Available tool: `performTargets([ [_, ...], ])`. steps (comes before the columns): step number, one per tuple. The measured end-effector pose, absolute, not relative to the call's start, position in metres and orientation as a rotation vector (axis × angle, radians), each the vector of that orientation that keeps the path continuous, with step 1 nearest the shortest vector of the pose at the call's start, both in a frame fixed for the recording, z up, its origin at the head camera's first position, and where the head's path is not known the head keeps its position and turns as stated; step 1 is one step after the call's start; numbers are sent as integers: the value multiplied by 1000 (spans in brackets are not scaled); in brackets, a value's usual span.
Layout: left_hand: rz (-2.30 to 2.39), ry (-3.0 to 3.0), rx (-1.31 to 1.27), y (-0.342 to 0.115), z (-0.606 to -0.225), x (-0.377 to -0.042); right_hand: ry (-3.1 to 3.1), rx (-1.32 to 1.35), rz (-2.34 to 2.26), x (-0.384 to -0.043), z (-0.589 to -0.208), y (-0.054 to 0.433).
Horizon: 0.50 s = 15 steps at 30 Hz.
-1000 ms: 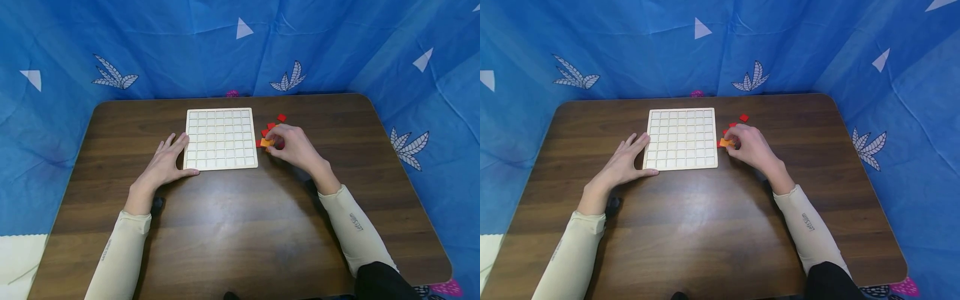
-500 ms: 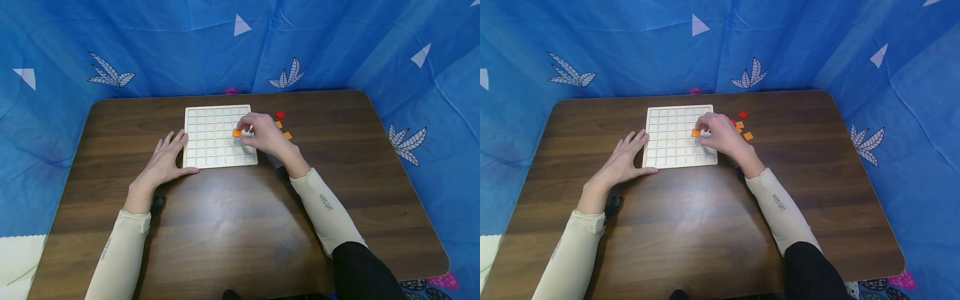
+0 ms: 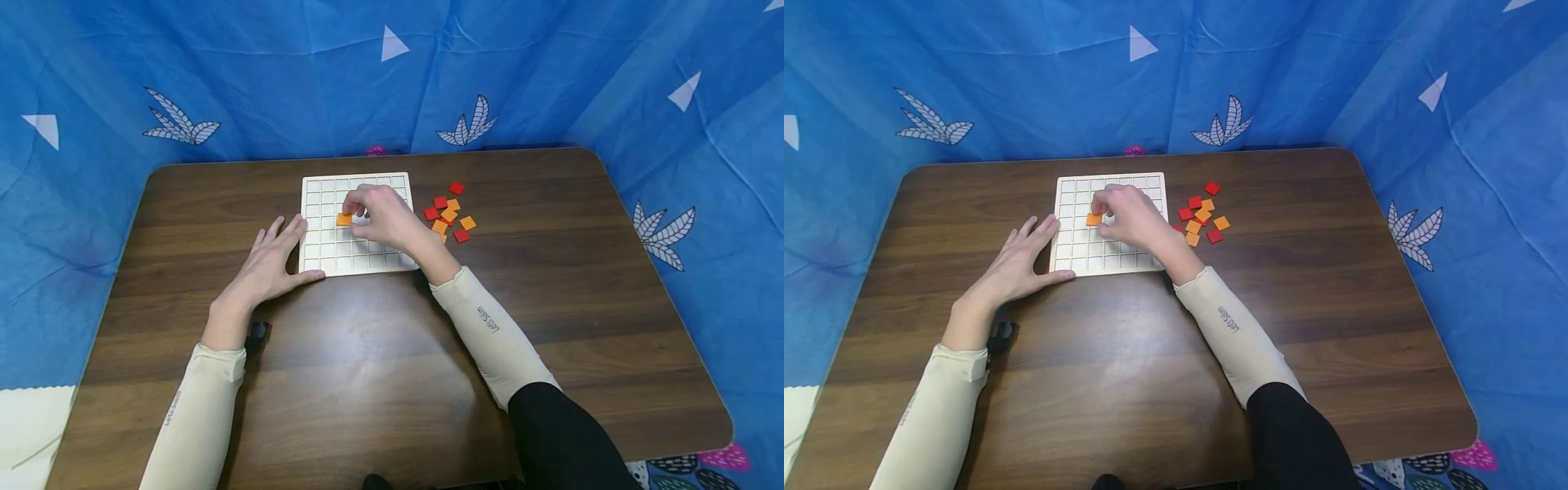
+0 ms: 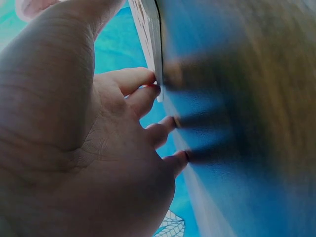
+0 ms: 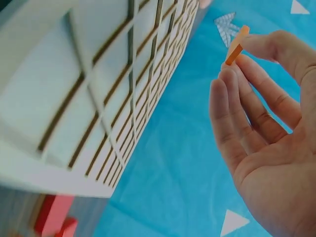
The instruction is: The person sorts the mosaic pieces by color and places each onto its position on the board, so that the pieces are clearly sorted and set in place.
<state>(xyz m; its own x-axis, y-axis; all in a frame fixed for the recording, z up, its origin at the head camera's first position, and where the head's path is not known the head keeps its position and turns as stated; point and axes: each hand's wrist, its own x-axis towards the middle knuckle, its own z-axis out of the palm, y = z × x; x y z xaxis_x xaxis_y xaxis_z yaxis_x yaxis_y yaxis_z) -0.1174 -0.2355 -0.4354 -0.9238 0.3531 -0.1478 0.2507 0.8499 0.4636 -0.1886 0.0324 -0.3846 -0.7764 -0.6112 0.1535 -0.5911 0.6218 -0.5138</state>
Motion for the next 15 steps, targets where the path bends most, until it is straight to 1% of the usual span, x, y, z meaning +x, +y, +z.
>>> performTargets([
  [7, 643, 2808, 478, -234, -433, -116, 2784, -1000, -790, -185, -393, 12],
  [15, 634, 2808, 489, -235, -432, -115, 2811, -1048, -629, -181, -407, -3],
])
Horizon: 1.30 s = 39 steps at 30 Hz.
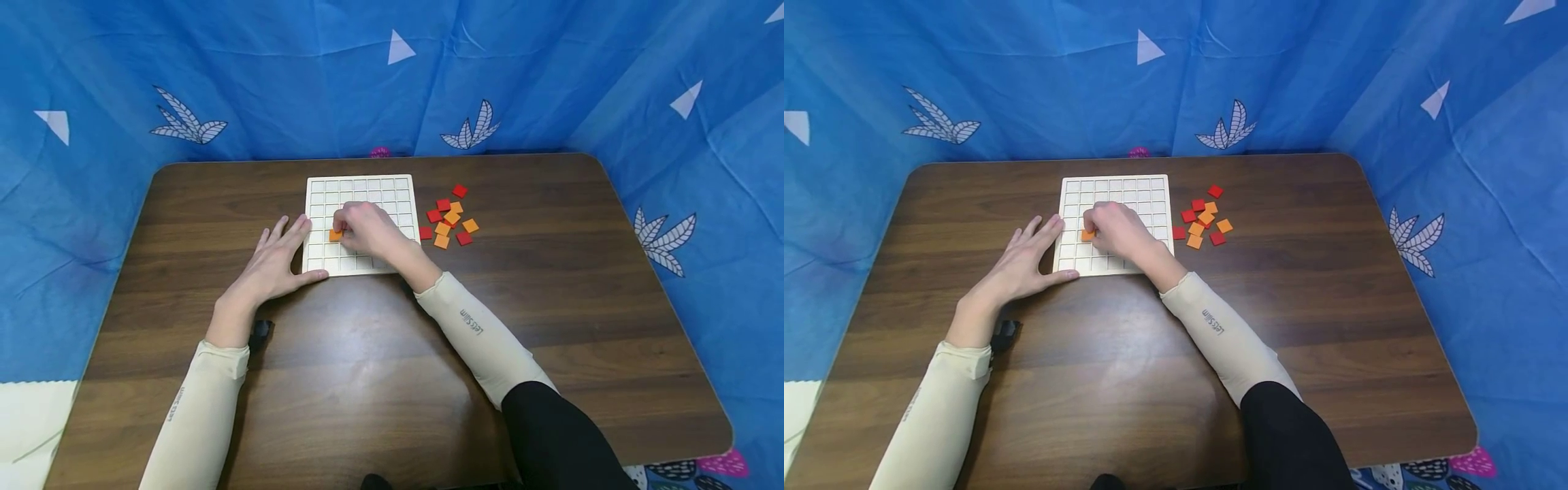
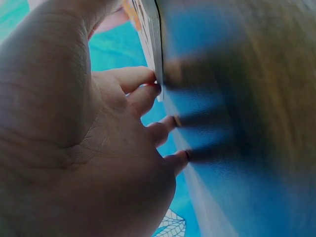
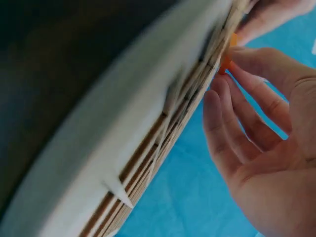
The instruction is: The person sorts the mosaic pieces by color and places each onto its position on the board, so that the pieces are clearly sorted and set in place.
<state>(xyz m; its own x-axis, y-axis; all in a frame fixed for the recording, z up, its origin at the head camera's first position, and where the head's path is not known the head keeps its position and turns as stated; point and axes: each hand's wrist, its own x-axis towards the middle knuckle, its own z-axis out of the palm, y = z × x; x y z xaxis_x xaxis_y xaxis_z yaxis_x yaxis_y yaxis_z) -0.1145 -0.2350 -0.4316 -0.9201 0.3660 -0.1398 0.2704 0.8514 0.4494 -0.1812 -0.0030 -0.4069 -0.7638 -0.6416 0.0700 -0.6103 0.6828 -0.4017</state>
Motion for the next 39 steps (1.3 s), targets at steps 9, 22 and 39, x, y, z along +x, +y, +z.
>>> performTargets([
  [9, 635, 2791, 499, -232, -432, -115, 2825, -1079, -620, -179, -414, -2],
  [22, 626, 2793, 491, -232, -433, -117, 2809, -1135, -574, -172, -410, -3],
  [39, 637, 2787, 486, -236, -431, -115, 2664, -1184, -550, -171, -404, 0],
])
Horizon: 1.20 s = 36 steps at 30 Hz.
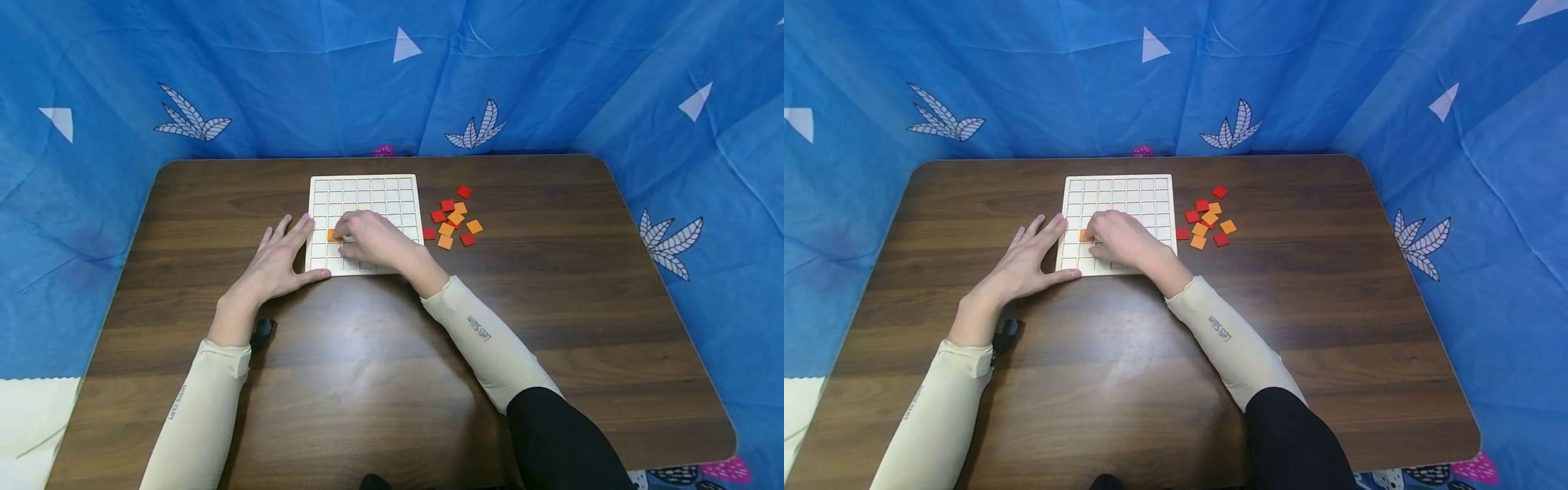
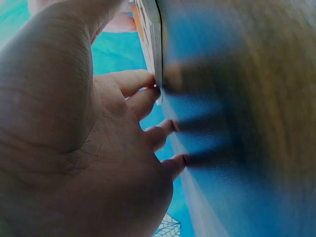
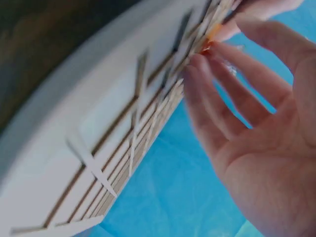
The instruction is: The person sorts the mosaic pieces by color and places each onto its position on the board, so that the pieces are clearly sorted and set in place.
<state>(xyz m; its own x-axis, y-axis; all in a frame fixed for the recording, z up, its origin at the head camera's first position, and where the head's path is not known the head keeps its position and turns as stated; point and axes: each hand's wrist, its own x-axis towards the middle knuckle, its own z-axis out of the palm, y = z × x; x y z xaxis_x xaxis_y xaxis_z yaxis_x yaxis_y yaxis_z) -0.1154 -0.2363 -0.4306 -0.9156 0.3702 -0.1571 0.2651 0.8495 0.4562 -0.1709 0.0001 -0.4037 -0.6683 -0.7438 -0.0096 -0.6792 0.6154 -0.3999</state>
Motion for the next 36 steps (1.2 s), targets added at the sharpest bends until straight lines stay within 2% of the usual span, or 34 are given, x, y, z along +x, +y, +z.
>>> performTargets([
  [10, 648, 2788, 483, -234, -433, -114, 2584, -1233, -401, -160, -397, 7],
  [19, 653, 2793, 474, -234, -435, -115, 2587, -1253, -494, -155, -391, 14],
  [36, 623, 2777, 474, -234, -433, -119, 2832, -932, -693, -149, -372, 87],
])
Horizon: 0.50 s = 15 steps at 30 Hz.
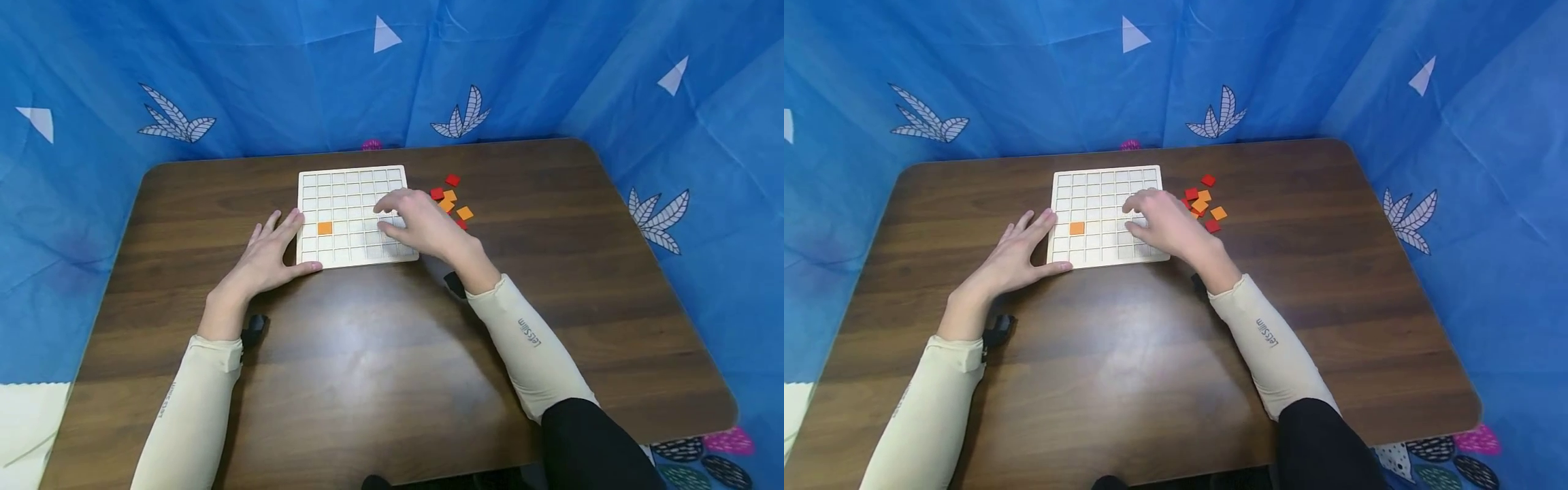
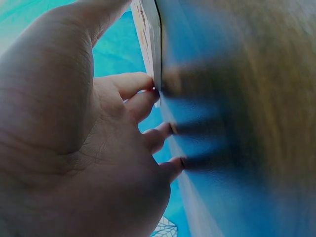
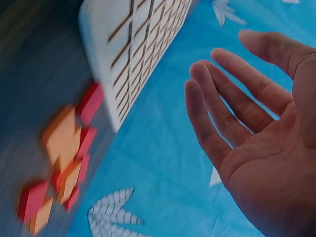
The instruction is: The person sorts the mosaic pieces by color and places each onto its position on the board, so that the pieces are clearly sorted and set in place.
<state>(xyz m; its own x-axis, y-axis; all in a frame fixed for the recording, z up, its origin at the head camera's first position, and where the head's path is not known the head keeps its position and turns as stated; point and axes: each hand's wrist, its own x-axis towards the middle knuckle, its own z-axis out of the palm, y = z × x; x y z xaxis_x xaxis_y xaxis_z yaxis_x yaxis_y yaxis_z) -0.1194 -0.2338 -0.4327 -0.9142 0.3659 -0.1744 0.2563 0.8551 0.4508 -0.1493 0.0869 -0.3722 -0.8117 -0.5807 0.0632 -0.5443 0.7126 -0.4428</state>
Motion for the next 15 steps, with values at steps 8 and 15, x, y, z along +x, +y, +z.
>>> performTargets([
  [8, 629, 2783, 478, -234, -430, -124, 2951, -766, -744, -154, -367, 128],
  [15, 618, 2763, 477, -233, -432, -123, 2979, -595, -779, -153, -372, 166],
])
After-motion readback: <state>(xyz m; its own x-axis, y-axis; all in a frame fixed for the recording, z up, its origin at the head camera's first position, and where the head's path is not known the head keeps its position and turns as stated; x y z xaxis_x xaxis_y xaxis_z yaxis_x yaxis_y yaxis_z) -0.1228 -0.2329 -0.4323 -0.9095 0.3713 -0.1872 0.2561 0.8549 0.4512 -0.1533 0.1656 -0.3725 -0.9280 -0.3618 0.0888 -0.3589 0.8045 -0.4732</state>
